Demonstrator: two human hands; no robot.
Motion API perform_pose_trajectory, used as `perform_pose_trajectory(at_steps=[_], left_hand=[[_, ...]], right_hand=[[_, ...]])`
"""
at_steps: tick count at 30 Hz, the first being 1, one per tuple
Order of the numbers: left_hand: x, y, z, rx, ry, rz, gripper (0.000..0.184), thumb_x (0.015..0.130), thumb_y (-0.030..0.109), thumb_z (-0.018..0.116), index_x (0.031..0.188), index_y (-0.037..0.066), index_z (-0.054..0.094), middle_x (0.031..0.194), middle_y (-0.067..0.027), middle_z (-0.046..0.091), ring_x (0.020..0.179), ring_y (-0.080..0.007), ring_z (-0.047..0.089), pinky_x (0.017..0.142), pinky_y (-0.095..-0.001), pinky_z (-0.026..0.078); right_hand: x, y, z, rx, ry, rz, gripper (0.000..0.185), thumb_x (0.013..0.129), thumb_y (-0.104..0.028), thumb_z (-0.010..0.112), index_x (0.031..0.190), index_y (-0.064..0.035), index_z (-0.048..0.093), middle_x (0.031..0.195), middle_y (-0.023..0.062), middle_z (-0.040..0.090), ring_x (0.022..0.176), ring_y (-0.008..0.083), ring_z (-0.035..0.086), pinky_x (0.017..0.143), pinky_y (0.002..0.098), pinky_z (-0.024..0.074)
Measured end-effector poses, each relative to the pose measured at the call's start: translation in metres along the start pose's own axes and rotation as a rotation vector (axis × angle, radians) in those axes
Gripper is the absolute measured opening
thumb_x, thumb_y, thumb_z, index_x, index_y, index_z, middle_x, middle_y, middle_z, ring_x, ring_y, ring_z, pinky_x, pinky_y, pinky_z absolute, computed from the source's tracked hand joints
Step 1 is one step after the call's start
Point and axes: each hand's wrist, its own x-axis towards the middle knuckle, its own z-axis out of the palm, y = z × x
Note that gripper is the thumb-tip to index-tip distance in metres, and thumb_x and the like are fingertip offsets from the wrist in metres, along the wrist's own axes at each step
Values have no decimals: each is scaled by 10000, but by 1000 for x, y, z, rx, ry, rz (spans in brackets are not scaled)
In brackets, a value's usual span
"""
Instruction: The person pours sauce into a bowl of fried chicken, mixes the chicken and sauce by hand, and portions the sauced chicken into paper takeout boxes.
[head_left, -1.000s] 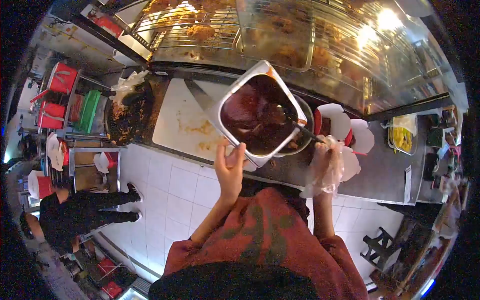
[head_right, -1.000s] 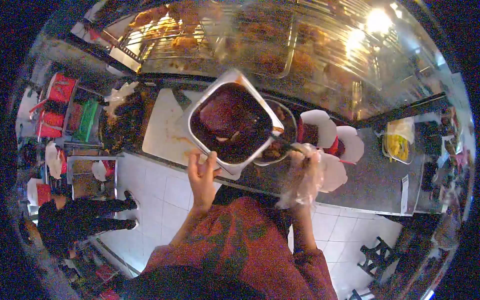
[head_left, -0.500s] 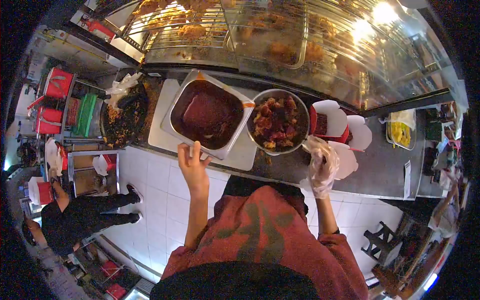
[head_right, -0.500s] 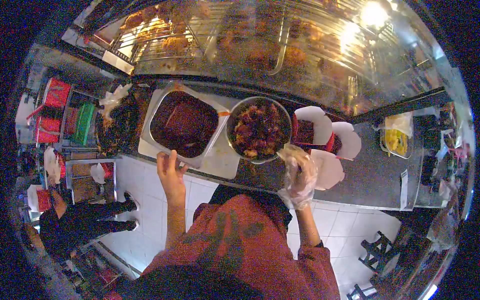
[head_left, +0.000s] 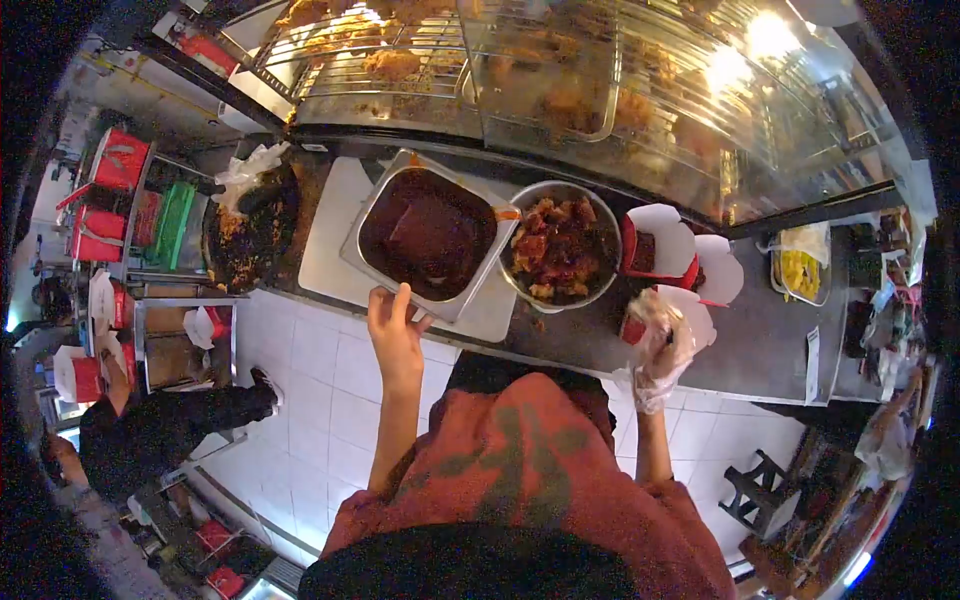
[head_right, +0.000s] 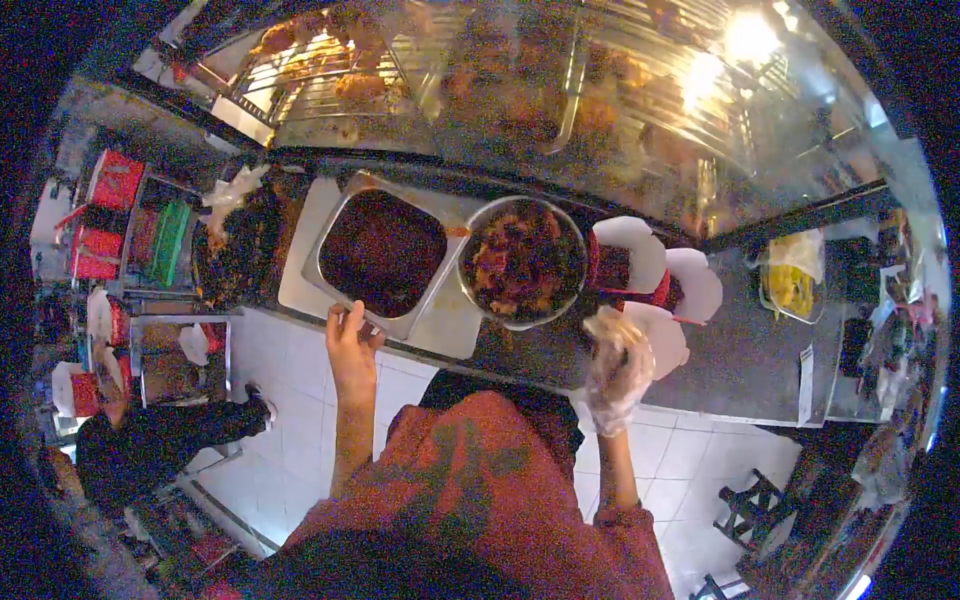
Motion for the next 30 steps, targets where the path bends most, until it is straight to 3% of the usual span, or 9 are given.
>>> perform_pose_trajectory(at_steps=[5, 8, 9, 12, 15, 20, 24, 26, 30], left_hand=[[-1, 1, -1, -28, 6, -85, 184, 821, 133, 600, 887, 139, 428, 851, 34, 504, 753, -89, 535, 534, -260, 505], [-3, 2, -3, -33, -46, -80, 181, 819, 125, 599, 871, 137, 427, 846, 36, 507, 757, -91, 540, 541, -263, 521], [-3, 3, -3, -32, -53, -81, 181, 819, 125, 599, 871, 137, 427, 846, 36, 507, 757, -91, 540, 541, -263, 521], [-4, 4, -2, -49, -43, -72, 170, 822, 121, 595, 852, 136, 428, 846, 40, 507, 760, -91, 543, 550, -259, 524], [-8, 5, -1, -18, -67, -82, 166, 825, 118, 591, 848, 136, 428, 853, 40, 504, 761, -94, 547, 547, -262, 524], [-17, 4, 7, 5, -155, -105, 159, 832, 120, 583, 845, 136, 425, 843, 41, 503, 793, -79, 527, 588, -273, 519], [-30, 6, 19, 51, -122, -140, 161, 834, 154, 588, 954, 129, 484, 900, 31, 518, 798, -90, 512, 602, -267, 512], [-31, 4, 19, 23, -112, -160, 206, 832, 162, 593, 1011, 128, 496, 948, 23, 531, 801, -102, 519, 607, -275, 513], [-26, 15, -1, -141, -139, -191, 207, 832, 163, 594, 1005, 119, 490, 994, 11, 533, 805, -118, 536, 619, -301, 517]], right_hand=[[-7, 7, 5, 7, 81, 48, 138, 811, -82, 559, 939, -31, 545, 896, 131, 637, 808, 292, 613, 762, 373, 465], [-28, 28, 11, 67, 186, 367, 159, 845, -158, 566, 930, -24, 548, 831, 124, 633, 753, 265, 607, 751, 353, 468], [-28, 30, 13, 350, 251, 529, 198, 845, -195, 582, 928, -18, 552, 835, 113, 627, 758, 238, 598, 745, 331, 468], [-24, 31, 7, -85, 69, 625, 295, 837, -264, 613, 939, 7, 556, 851, 78, 605, 796, 168, 564, 735, 276, 469], [-12, 22, 4, 292, 240, 911, 298, 833, -268, 620, 953, 0, 569, 892, 66, 583, 799, 129, 524, 722, 280, 468], [-19, 65, 6, 325, 290, 560, 292, 836, -280, 614, 949, -16, 560, 806, 54, 546, 756, 151, 513, 704, 296, 442], [36, -34, -1, 189, 155, 434, 221, 863, -237, 555, 865, -16, 537, 820, 77, 543, 751, 184, 520, 722, 269, 445], [50, -78, 12, 1056, 193, 730, 215, 862, -231, 545, 854, -16, 538, 873, 97, 562, 764, 193, 525, 737, 264, 457], [35, -108, 62, 901, -288, 450, 204, 844, -219, 568, 911, -28, 545, 895, 99, 571, 781, 197, 536, 733, 282, 460]])
